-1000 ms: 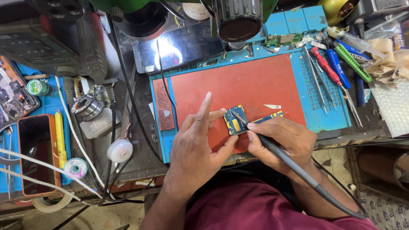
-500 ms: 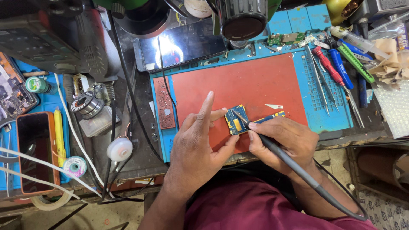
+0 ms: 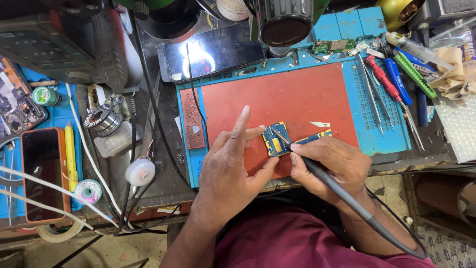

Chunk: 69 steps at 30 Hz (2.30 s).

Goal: The person uses a soldering iron to work on a small blue circuit board placed on a red mat. They apply flux from a syringe and continue soldering specific points on the board while occasionally adjusting a nearby phone screen.

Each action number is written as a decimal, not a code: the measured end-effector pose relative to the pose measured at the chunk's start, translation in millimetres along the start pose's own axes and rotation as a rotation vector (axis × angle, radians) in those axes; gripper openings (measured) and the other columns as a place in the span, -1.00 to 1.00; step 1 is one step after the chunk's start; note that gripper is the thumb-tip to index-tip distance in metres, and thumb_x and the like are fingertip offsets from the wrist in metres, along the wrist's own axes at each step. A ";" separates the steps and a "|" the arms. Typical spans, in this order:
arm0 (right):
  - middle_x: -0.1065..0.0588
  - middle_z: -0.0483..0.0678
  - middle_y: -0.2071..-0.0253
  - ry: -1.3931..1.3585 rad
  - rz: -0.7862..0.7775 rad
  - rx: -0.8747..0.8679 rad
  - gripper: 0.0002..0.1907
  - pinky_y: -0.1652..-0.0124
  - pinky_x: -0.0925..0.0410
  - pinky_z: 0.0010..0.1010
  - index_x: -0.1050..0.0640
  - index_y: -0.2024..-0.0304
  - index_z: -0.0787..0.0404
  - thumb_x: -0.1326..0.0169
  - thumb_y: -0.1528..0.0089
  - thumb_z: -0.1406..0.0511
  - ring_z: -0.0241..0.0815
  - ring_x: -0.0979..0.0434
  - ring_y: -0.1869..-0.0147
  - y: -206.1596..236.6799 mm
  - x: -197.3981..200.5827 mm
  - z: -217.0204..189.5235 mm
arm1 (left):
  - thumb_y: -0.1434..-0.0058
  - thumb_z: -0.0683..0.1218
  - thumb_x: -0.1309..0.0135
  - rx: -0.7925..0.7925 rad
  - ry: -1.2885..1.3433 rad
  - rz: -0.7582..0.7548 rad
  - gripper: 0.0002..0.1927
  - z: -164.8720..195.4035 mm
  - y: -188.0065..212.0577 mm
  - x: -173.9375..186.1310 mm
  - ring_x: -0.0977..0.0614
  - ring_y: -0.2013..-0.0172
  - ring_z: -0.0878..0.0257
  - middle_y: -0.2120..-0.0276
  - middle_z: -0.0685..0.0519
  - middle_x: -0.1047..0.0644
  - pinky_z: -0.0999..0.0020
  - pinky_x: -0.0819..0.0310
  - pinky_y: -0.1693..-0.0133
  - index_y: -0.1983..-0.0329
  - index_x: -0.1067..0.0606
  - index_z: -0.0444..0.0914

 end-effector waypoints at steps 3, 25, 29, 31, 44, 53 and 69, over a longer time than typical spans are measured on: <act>-0.61 0.03 0.32 -0.003 -0.006 0.003 -0.79 0.33 -0.47 -0.46 -0.62 0.20 0.30 -0.33 -0.12 0.44 -0.19 -0.66 0.32 -0.3 -0.3 0.4 | -0.11 -0.05 -0.39 -0.010 -0.009 0.006 0.02 -0.6 -0.4 -0.1 -0.61 0.10 0.14 -0.08 0.06 -0.62 0.25 -0.55 0.02 -0.52 -0.07 -0.31; -0.58 0.01 0.37 0.001 0.010 0.038 -0.80 0.37 -0.43 -0.44 -0.62 0.22 0.30 -0.32 -0.10 0.46 -0.19 -0.62 0.37 3.8 1.3 1.9 | -0.11 -0.04 -0.39 -0.004 -0.017 0.005 0.02 -1.4 0.2 -0.7 -0.60 0.14 0.18 -0.06 0.07 -0.63 0.26 -0.55 0.04 -0.52 -0.07 -0.32; -0.57 0.01 0.38 -0.003 0.010 0.036 -0.79 0.38 -0.43 -0.44 -0.62 0.23 0.30 -0.32 -0.08 0.46 -0.18 -0.61 0.38 4.7 1.9 2.8 | -0.11 -0.04 -0.39 -0.010 -0.015 0.012 0.02 -1.6 0.1 -1.2 -0.60 0.14 0.17 -0.06 0.07 -0.63 0.27 -0.55 0.05 -0.52 -0.07 -0.32; -0.58 0.01 0.37 -0.003 0.014 0.035 -0.79 0.36 -0.43 -0.44 -0.62 0.24 0.30 -0.31 -0.08 0.47 -0.18 -0.61 0.37 5.5 1.7 2.9 | -0.11 -0.04 -0.40 -0.009 -0.016 0.012 0.02 -1.7 0.4 -1.2 -0.61 0.14 0.18 -0.06 0.07 -0.62 0.27 -0.56 0.05 -0.52 -0.08 -0.32; -0.57 0.01 0.38 -0.008 0.028 0.047 -0.79 0.39 -0.40 -0.44 -0.62 0.25 0.30 -0.32 -0.06 0.46 -0.19 -0.60 0.38 8.5 2.3 5.0 | -0.11 -0.03 -0.40 -0.014 -0.019 0.018 0.01 -1.2 0.5 -0.7 -0.60 0.15 0.18 -0.05 0.07 -0.62 0.25 -0.55 0.05 -0.51 -0.09 -0.32; -0.57 0.02 0.38 -0.023 0.037 0.080 -0.81 0.37 -0.42 -0.44 -0.60 0.26 0.32 -0.31 -0.08 0.47 -0.17 -0.61 0.37 8.6 2.1 5.6 | -0.10 -0.04 -0.40 -0.013 -0.014 0.019 0.01 -0.3 0.0 -0.2 -0.59 0.16 0.19 -0.05 0.09 -0.62 0.25 -0.54 0.06 -0.51 -0.10 -0.33; -0.57 -0.01 0.36 -0.082 0.069 -0.183 -0.83 0.48 -0.23 -0.59 -0.60 0.16 0.31 -0.25 -0.18 0.43 -0.37 -0.45 0.49 20.8 15.3 8.0 | -0.12 -0.03 -0.39 -0.012 -0.043 0.002 0.01 1.3 -0.9 -0.1 -0.59 0.14 0.18 -0.10 0.08 -0.61 0.26 -0.53 0.04 -0.51 -0.07 -0.34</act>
Point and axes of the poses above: each hand's wrist, its own y-axis away from the middle knuckle, its own x-axis out of the back of the hand, z = x × y, the point moved 2 cm from there along -y, towards the middle knuckle
